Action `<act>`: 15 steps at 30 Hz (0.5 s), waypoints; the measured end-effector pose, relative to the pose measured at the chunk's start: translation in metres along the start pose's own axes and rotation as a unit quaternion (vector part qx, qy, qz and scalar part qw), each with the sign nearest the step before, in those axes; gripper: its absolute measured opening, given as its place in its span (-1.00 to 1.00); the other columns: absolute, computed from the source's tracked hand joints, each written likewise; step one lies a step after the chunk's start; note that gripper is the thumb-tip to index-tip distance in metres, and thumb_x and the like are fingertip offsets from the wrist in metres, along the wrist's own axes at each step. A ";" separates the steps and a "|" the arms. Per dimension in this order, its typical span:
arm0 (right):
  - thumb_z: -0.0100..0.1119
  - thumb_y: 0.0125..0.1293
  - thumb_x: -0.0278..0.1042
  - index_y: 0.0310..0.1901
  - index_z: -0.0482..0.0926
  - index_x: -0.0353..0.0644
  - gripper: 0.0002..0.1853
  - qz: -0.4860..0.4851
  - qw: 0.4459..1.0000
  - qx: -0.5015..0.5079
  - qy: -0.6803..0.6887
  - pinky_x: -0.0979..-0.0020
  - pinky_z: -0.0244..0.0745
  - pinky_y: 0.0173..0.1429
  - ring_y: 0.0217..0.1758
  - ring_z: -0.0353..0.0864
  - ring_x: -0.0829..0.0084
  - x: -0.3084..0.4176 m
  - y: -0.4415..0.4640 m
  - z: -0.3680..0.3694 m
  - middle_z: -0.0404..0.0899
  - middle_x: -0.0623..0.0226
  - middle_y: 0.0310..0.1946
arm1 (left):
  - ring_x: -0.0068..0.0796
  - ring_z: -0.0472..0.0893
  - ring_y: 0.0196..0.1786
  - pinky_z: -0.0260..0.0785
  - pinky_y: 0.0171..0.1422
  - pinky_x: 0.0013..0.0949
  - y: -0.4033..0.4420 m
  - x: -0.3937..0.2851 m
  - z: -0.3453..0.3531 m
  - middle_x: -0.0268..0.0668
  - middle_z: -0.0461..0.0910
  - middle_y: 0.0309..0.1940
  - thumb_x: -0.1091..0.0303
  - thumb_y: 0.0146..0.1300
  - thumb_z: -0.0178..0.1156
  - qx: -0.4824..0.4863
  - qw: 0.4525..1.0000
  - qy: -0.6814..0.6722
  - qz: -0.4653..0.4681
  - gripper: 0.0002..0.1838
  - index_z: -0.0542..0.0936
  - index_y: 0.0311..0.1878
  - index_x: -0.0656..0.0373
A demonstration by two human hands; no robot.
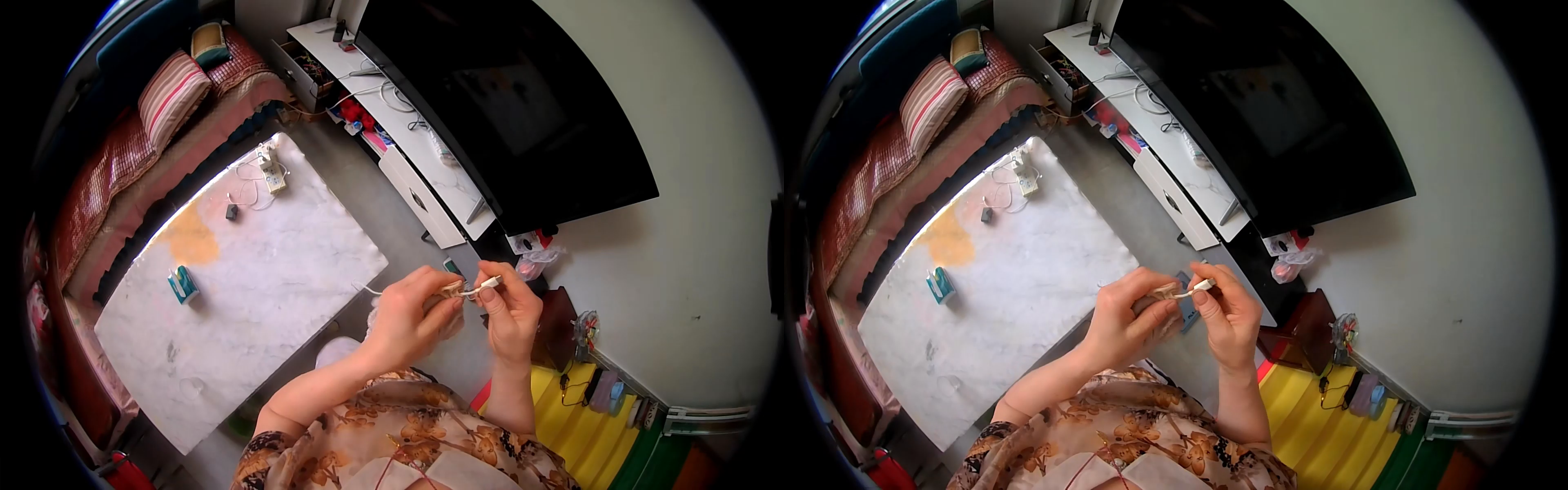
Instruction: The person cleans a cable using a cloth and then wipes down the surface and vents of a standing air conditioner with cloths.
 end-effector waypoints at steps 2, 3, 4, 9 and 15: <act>0.31 0.29 -0.53 -0.14 0.66 -0.39 -0.85 -0.023 0.999 -0.004 -0.049 0.58 0.38 -0.15 -0.22 0.47 0.56 0.005 0.000 -0.001 0.55 0.31 -0.19 | -0.22 0.63 -0.29 0.46 -0.17 -0.31 -0.001 -0.003 0.001 -0.16 0.61 -0.31 0.45 0.22 0.32 -0.008 1.000 -0.011 0.007 -0.76 0.62 -0.04 0.26; 0.31 0.29 -0.54 -0.15 0.67 -0.38 -0.86 -0.051 0.995 0.008 -0.083 0.58 0.39 -0.15 -0.22 0.48 0.56 0.010 0.000 0.002 0.55 0.31 -0.20 | -0.22 0.63 -0.29 0.47 -0.17 -0.31 -0.001 -0.005 0.002 -0.16 0.61 -0.31 0.45 0.22 0.32 -0.013 1.000 -0.017 0.011 -0.75 0.62 -0.03 0.25; 0.31 0.29 -0.54 -0.15 0.67 -0.37 -0.87 -0.079 0.990 0.020 -0.117 0.58 0.39 -0.16 -0.21 0.49 0.57 0.014 0.000 0.005 0.56 0.31 -0.20 | -0.21 0.63 -0.28 0.47 -0.16 -0.30 -0.001 -0.006 0.003 -0.15 0.60 -0.31 0.45 0.22 0.32 -0.010 1.000 -0.015 0.009 -0.75 0.62 -0.03 0.25; 0.34 0.27 -0.50 -0.20 0.67 -0.33 -0.88 -0.112 0.979 0.019 -0.170 0.57 0.39 -0.21 -0.27 0.51 0.54 0.019 -0.005 0.011 0.57 0.31 -0.26 | -0.17 0.64 -0.29 0.46 -0.21 -0.29 -0.002 -0.013 0.009 -0.14 0.59 -0.34 0.47 0.24 0.31 0.018 0.999 -0.001 0.035 -0.78 0.62 -0.05 0.24; 0.38 0.24 -0.46 -0.26 0.65 -0.34 -0.87 -0.205 0.947 -0.046 -0.244 0.56 0.34 -0.29 -0.35 0.48 0.51 0.050 -0.019 0.011 0.54 0.32 -0.35 | -0.16 0.61 -0.39 0.44 -0.36 -0.24 -0.007 -0.018 0.016 -0.26 0.59 -0.39 0.50 0.15 0.32 0.016 0.989 0.100 0.111 -0.82 0.63 -0.16 0.16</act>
Point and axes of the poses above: each hand's wrist, its own y-axis towards the middle knuckle, its own z-axis out of the palm, x = y × z, the point moved 10 cm from there along y, towards the middle knuckle
